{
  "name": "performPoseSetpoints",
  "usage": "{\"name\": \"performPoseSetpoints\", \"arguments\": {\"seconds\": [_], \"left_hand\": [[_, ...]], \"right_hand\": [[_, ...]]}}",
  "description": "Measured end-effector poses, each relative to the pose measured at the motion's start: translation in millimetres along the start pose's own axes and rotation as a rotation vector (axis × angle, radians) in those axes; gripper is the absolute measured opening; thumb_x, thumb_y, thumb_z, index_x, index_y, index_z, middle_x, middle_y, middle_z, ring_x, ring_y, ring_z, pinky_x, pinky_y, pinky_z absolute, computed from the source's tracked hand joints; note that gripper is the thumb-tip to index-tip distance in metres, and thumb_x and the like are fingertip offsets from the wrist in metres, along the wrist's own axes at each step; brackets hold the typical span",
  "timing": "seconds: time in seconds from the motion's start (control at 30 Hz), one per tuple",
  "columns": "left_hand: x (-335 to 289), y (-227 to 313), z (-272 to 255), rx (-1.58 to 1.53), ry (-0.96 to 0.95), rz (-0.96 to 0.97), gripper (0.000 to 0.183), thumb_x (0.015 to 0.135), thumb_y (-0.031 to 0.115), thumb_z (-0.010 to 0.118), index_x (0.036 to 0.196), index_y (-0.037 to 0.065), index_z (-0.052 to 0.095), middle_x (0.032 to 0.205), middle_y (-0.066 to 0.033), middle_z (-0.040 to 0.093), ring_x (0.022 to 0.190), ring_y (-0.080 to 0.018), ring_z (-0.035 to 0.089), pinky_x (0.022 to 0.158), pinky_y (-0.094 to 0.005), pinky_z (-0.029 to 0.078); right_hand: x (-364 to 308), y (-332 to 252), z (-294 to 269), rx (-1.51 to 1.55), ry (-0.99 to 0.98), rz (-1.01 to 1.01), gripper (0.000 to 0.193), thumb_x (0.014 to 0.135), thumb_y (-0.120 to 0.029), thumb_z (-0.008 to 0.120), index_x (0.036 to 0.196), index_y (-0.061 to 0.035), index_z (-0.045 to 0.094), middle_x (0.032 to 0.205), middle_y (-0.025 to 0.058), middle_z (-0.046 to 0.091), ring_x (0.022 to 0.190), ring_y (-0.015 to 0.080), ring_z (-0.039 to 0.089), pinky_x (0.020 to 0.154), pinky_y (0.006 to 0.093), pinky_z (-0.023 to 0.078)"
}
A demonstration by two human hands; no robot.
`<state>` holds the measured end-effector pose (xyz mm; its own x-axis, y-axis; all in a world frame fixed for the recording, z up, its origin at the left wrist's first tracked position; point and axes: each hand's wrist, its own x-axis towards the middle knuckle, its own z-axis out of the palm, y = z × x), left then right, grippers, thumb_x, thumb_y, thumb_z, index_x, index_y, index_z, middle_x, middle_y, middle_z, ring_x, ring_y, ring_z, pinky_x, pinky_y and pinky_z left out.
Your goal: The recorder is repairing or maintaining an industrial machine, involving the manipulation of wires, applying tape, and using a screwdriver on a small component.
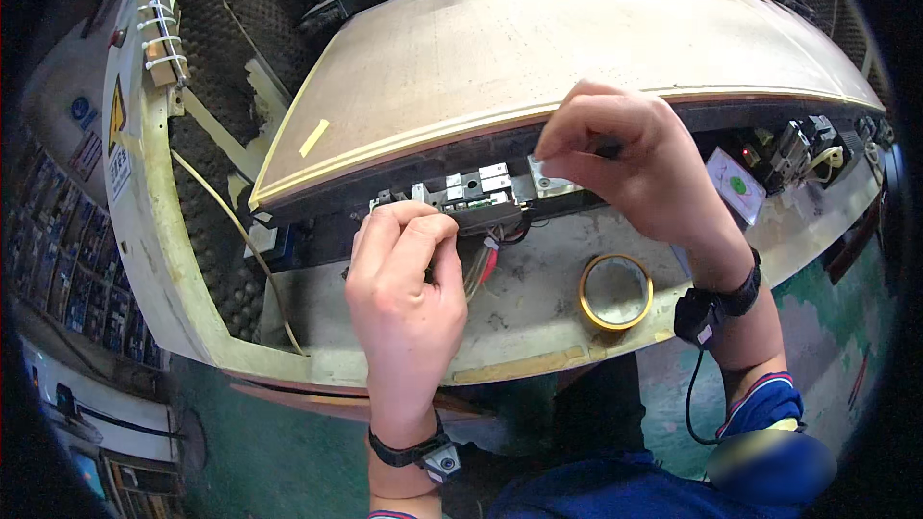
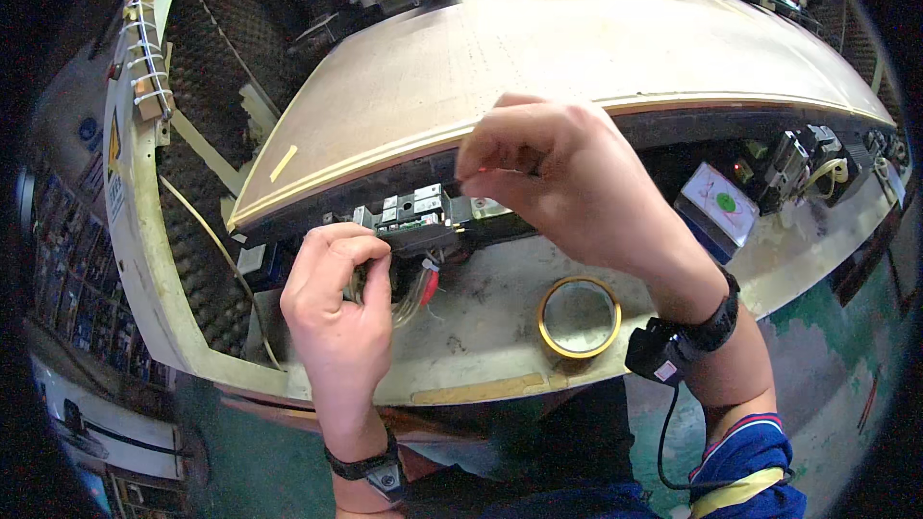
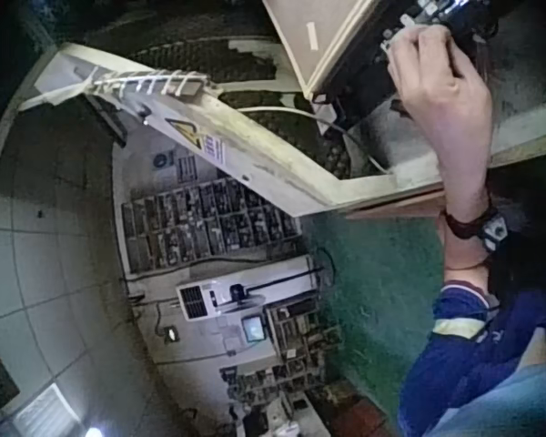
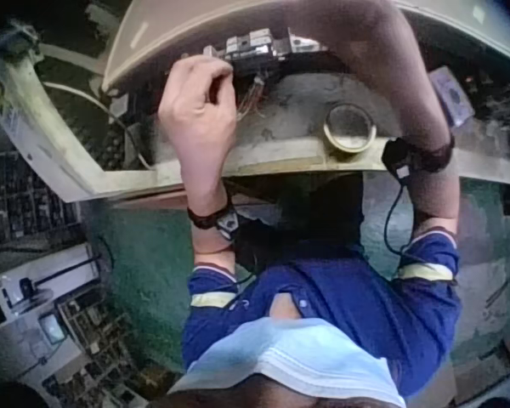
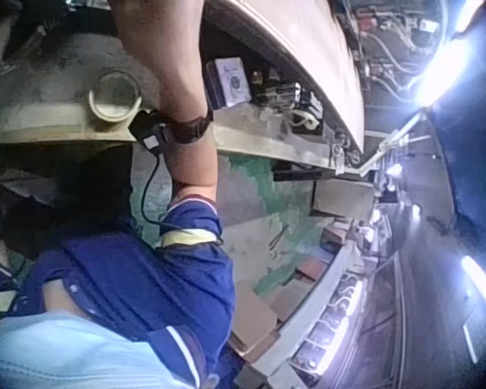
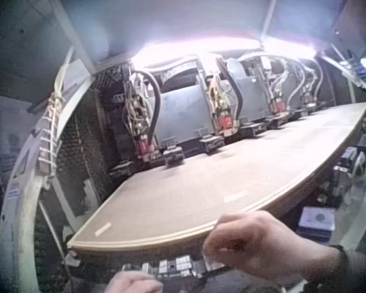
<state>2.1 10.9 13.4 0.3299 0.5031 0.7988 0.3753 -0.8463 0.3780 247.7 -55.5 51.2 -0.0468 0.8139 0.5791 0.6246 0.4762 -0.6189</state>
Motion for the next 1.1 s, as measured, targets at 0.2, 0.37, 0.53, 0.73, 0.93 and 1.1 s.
{"name": "performPoseSetpoints", "arguments": {"seconds": [0.2,0.37,0.53,0.73,0.93,1.1], "left_hand": [[-2.2,1.8,-3.5,0.058,-0.038,-0.010,0.016,0.085,-0.012,0.076,0.097,-0.001,0.074,0.104,-0.0143,0.073,0.096,-0.0308,0.073,0.090,-0.0385,0.057],[-1.5,2.5,-6.0,0.057,-0.044,-0.001,0.020,0.084,-0.014,0.071,0.100,-0.002,0.070,0.106,-0.0161,0.072,0.099,-0.0331,0.073,0.093,-0.0397,0.057],[-1.9,0.4,-2.3,0.047,-0.037,-0.010,0.021,0.085,-0.014,0.069,0.102,-0.003,0.066,0.107,-0.0180,0.072,0.102,-0.0348,0.073,0.096,-0.0404,0.057],[-2.6,0.5,-4.4,0.030,-0.036,0.000,0.020,0.085,-0.014,0.069,0.101,-0.003,0.065,0.107,-0.0185,0.072,0.102,-0.0347,0.073,0.096,-0.0407,0.057],[-2.4,-0.3,-2.0,0.033,-0.031,0.007,0.020,0.085,-0.014,0.069,0.101,-0.003,0.065,0.106,-0.0184,0.072,0.101,-0.0352,0.073,0.095,-0.0414,0.058],[-3.2,-1.1,-1.9,0.019,-0.009,0.008,0.020,0.084,-0.014,0.070,0.101,-0.003,0.067,0.106,-0.0182,0.072,0.099,-0.0348,0.073,0.094,-0.0403,0.058]], "right_hand": [[24.8,0.7,28.7,0.216,-0.006,0.032,0.006,0.106,-0.002,0.076,0.111,0.0008,0.076,0.101,0.0009,0.075,0.094,0.0066,0.068,0.085,0.0264,0.058],[38.7,1.8,39.1,0.163,-0.057,0.031,0.006,0.108,-0.004,0.073,0.111,0.0005,0.074,0.096,0.0007,0.074,0.092,0.0068,0.067,0.084,0.0268,0.057],[39.4,6.0,43.1,0.130,-0.028,-0.014,0.012,0.104,-0.009,0.074,0.105,0.0028,0.075,0.089,0.0159,0.077,0.084,0.0234,0.075,0.078,0.0381,0.061],[41.7,2.1,44.3,0.037,-0.058,-0.028,0.013,0.104,-0.010,0.073,0.105,0.0023,0.075,0.088,0.0183,0.076,0.082,0.0268,0.076,0.078,0.0401,0.060],[39.6,1.7,40.8,0.122,0.083,-0.099,0.008,0.108,-0.007,0.069,0.109,0.0013,0.072,0.090,0.0090,0.074,0.083,0.0149,0.070,0.077,0.0323,0.058],[34.3,-9.2,19.3,0.163,0.111,-0.067,0.012,0.116,-0.011,0.063,0.118,-0.0007,0.069,0.099,0.0028,0.074,0.092,0.0080,0.071,0.082,0.0244,0.059]]}}
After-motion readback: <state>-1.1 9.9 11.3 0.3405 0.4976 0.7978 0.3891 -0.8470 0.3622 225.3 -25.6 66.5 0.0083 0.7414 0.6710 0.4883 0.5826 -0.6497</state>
